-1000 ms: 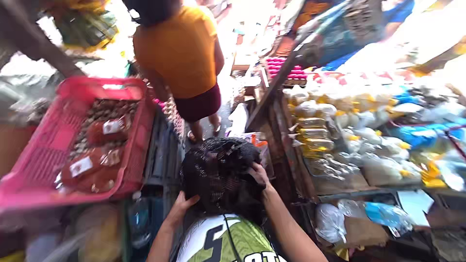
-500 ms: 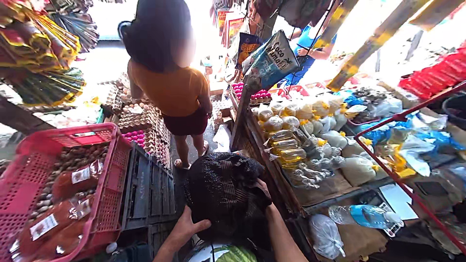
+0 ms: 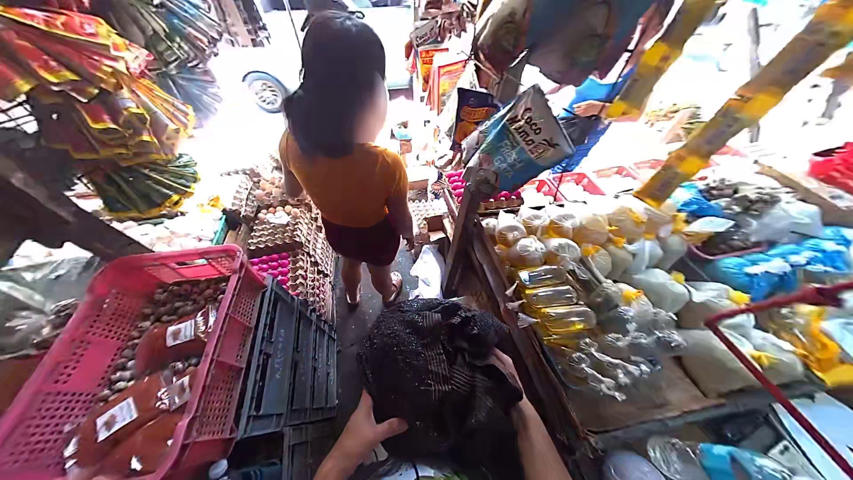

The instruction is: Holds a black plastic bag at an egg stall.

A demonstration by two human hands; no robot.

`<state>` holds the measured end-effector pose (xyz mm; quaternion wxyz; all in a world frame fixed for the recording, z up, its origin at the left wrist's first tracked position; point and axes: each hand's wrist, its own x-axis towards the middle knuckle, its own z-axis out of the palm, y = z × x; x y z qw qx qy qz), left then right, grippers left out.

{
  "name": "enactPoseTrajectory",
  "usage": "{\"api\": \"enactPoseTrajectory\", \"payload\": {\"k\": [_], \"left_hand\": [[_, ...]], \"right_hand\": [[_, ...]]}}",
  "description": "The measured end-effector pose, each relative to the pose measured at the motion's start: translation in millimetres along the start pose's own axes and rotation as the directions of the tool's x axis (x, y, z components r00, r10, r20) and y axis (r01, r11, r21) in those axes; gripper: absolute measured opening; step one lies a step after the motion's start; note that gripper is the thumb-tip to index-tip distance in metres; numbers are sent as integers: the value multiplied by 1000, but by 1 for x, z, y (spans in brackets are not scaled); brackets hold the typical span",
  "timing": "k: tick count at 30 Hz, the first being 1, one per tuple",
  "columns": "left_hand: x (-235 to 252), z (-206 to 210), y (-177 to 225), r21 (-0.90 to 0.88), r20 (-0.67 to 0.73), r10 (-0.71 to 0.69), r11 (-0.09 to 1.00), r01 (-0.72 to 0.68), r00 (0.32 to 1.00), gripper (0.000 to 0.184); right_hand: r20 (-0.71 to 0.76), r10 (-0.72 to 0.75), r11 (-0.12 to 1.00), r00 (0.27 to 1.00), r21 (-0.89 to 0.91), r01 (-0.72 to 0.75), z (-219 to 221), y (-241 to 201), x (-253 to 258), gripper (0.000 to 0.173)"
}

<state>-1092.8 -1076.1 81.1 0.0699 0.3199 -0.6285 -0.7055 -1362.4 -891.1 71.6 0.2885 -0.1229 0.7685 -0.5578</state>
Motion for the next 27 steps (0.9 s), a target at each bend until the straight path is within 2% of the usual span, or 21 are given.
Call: {"api": "enactPoseTrajectory", "payload": {"k": [6,11,16,19,20,22,24,27], "left_hand": [[8,11,-15,-83,-125,-33,996,23,992,113],[9,0,-8,-191,-264,-65,981,14,962,101],[42,-46,-15,-194,-351,-187,973,124,918,99],[66,-82,-9,-206,-392,-226,966,155,892,91],[73,-95,-9,-204,-409,-224,967,151,885,88],[86,-120,-7,-232,-430,-216,965,124,876,82],[98,-139,-3,-257,-430,-219,960,114,876,75],[124,-173,5,-268,-408,-207,958,99,889,67]], "right_hand": [[111,-37,997,993,-59,44,9,4,30,25],[254,-67,995,965,93,45,46,-13,56,26],[296,-125,987,947,-58,148,103,-33,91,26],[318,-144,988,937,91,121,140,-57,109,23],[318,-125,991,940,81,104,153,-70,112,22],[313,-52,997,948,-44,69,179,-108,116,20],[322,-70,992,944,-80,101,196,-118,127,20],[285,-49,954,957,-269,129,224,-144,142,20]]}}
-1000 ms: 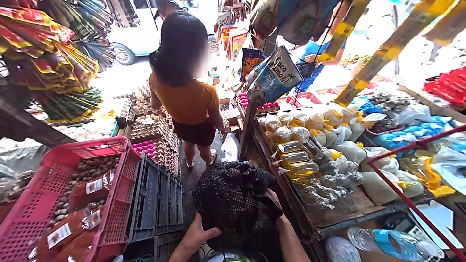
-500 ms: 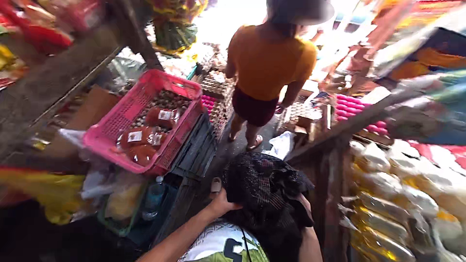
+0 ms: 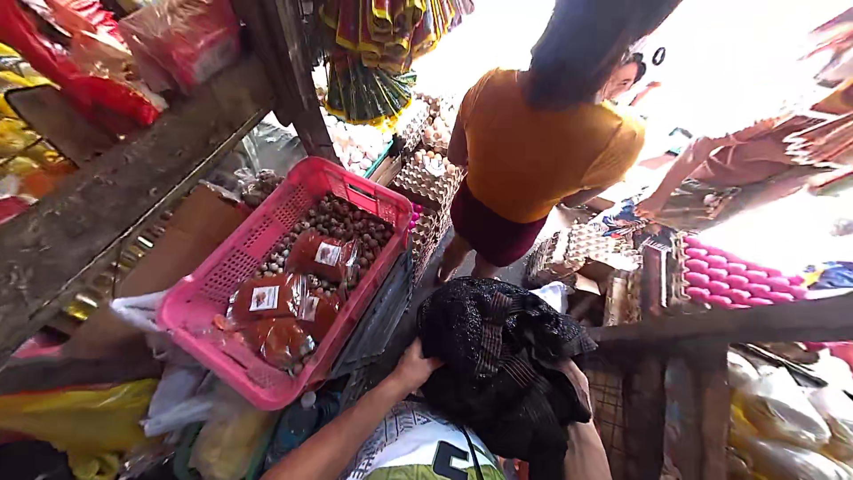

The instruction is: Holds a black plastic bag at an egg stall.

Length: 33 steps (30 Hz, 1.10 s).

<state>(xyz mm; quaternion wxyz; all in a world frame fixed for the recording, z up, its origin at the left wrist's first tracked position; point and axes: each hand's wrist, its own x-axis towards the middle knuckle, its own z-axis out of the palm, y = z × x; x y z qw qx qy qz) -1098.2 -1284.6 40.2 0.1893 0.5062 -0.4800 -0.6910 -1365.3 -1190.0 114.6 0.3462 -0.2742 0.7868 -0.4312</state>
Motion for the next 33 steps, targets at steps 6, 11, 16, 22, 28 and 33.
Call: {"api": "enactPoseTrajectory", "payload": {"k": [6,11,16,22,28,33], "left_hand": [[52,-8,26,41,16,-19,999,18,1000,60],[102,18,46,91,60,-101,991,96,993,65],[167,57,72,156,131,-128,982,107,983,73],[238,103,132,269,161,-63,963,17,985,68],[267,129,167,345,102,-79,938,39,992,65],[269,140,156,278,122,-142,955,103,982,62]], "right_hand": [[-78,37,897,996,442,1,15,41,27,20],[-114,146,922,983,377,-93,0,37,65,17],[-144,246,819,959,560,-126,-21,32,119,17],[-210,239,905,948,401,-139,-66,27,203,20],[-121,358,739,926,642,-202,-85,9,290,32],[-90,434,699,897,661,-272,-97,32,308,39]]}}
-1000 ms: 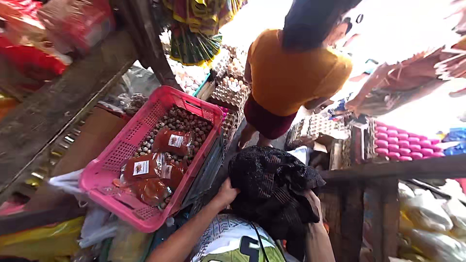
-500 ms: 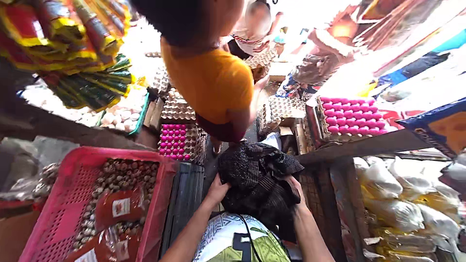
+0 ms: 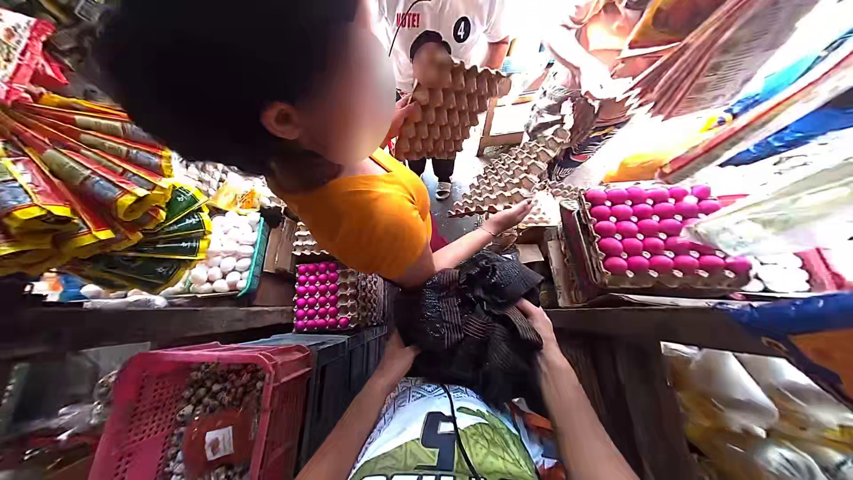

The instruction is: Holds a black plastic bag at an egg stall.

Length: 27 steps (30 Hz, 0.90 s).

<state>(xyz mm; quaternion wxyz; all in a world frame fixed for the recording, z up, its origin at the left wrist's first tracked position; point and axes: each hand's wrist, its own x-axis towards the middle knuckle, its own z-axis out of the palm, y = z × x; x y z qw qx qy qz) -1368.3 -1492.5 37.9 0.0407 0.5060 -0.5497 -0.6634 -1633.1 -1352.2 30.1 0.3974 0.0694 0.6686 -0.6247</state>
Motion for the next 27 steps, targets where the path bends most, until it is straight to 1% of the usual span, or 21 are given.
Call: {"api": "enactPoseTrajectory", "payload": {"k": [4,5,7,8,9,10,11,12,13,14,16,17,18,20,21,23,24,25,27], "left_hand": [[13,-1,9,-2,95,-25,1000,25,995,58],[15,-4,11,21,143,-38,999,36,989,57],[15,-11,10,87,251,-30,996,8,968,54],[15,-15,5,104,294,-27,995,-3,956,52],[15,-19,-1,104,319,-31,995,-3,947,53],[15,-22,-7,100,321,-46,995,14,946,53],[18,-26,-12,116,302,-84,992,50,950,55],[22,-29,-14,146,266,-134,984,97,955,57],[27,-31,-16,172,225,-192,973,155,955,59],[30,-34,-17,174,200,-226,966,193,953,60],[43,-39,-24,164,164,-249,961,223,955,60],[49,-44,-27,143,140,-245,964,225,959,59],[50,-49,-32,115,113,-240,967,227,964,59],[41,-63,-45,47,56,-213,976,211,975,61],[32,-71,-50,-4,17,-190,982,190,982,62],[6,-92,-60,-104,-73,-141,986,133,987,58],[-7,-103,-67,-145,-113,-120,984,103,986,56],[-22,-110,-75,-190,-148,-116,978,87,982,54],[-53,-113,-91,-303,-230,-131,951,57,964,51]], "right_hand": [[-18,3,998,1000,65,-2,-20,13,-6,30],[-18,10,997,1000,80,-8,-25,19,-9,28],[-10,44,997,999,68,-43,-33,33,-19,28],[7,50,998,999,34,-50,-37,40,-26,25],[17,39,998,999,-41,-39,-40,46,-34,23],[26,8,987,1000,-158,-4,-42,52,-41,19],[31,-29,958,999,-283,36,-41,58,-46,17],[34,-55,932,998,-357,63,-38,62,-48,17],[26,-61,918,998,-391,66,-30,64,-51,17],[13,-42,928,999,-370,43,-20,64,-55,19],[-45,7,976,999,-219,-16,6,66,-52,24],[-78,13,983,997,-181,-27,21,67,-49,30],[-84,7,983,996,-180,-22,32,69,-50,38],[-35,-43,979,998,-200,35,47,74,-53,46],[3,-48,987,999,-156,48,56,74,-55,45],[86,17,999,996,-31,-15,77,69,-63,43],[136,43,999,990,-2,-43,87,68,-66,42],[196,56,998,979,-26,-52,92,68,-67,45],[311,46,990,949,-144,-1,99,66,-63,58]]}}
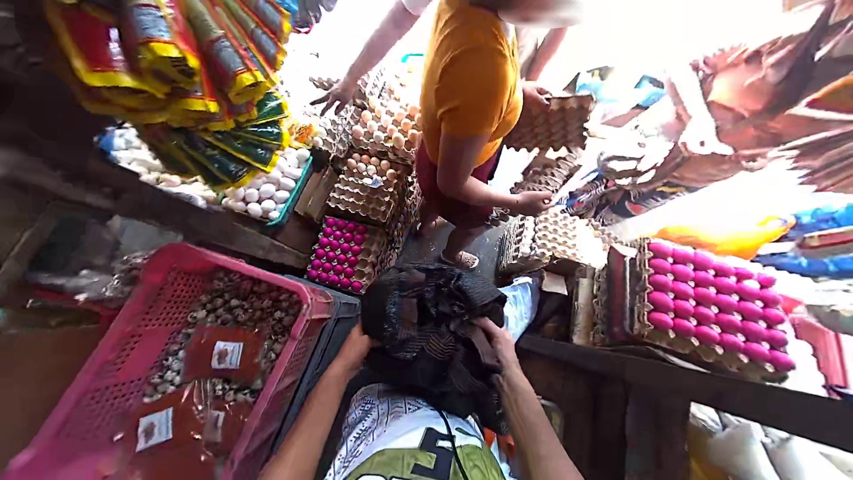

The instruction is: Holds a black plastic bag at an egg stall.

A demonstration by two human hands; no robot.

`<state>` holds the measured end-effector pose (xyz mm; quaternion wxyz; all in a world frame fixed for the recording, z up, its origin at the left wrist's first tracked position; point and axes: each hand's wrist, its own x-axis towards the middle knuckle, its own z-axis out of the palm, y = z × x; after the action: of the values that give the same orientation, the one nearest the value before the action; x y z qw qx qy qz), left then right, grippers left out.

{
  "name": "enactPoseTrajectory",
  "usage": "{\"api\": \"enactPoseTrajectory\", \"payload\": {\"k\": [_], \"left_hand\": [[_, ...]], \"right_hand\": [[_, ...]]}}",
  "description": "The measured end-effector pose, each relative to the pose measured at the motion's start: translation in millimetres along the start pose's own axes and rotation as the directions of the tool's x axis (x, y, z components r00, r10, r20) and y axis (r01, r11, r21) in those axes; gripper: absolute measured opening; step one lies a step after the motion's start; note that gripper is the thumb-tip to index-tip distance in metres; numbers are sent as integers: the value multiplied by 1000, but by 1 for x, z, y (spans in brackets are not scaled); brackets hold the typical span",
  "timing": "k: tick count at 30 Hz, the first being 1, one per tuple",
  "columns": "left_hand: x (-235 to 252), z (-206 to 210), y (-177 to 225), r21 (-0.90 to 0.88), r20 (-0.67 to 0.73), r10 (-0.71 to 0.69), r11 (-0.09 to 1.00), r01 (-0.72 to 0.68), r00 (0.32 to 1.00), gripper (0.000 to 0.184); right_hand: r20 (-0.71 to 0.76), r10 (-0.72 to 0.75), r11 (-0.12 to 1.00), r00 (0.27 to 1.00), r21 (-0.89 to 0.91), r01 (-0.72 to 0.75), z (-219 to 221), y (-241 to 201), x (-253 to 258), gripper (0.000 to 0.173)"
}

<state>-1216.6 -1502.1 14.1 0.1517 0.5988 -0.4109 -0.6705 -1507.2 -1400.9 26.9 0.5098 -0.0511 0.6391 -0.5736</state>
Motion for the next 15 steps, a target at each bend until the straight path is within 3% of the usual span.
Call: {"api": "enactPoseTrajectory", "payload": {"k": [3,7,11,15], "left_hand": [[-43,-13,-31,-170,-131,15,985,-37,991,48],[-62,-1,-38,-324,-235,-5,943,-74,972,35],[-28,1,-6,-226,-228,74,966,-127,971,35],[24,20,27,-92,-84,168,980,-175,982,42]], "right_hand": [[107,-5,989,994,-144,21,23,-6,-9,73],[165,-42,991,985,-121,62,28,-15,-19,80],[160,-37,998,986,62,28,28,-12,20,65],[103,-3,986,995,164,-14,11,-38,50,47]]}}
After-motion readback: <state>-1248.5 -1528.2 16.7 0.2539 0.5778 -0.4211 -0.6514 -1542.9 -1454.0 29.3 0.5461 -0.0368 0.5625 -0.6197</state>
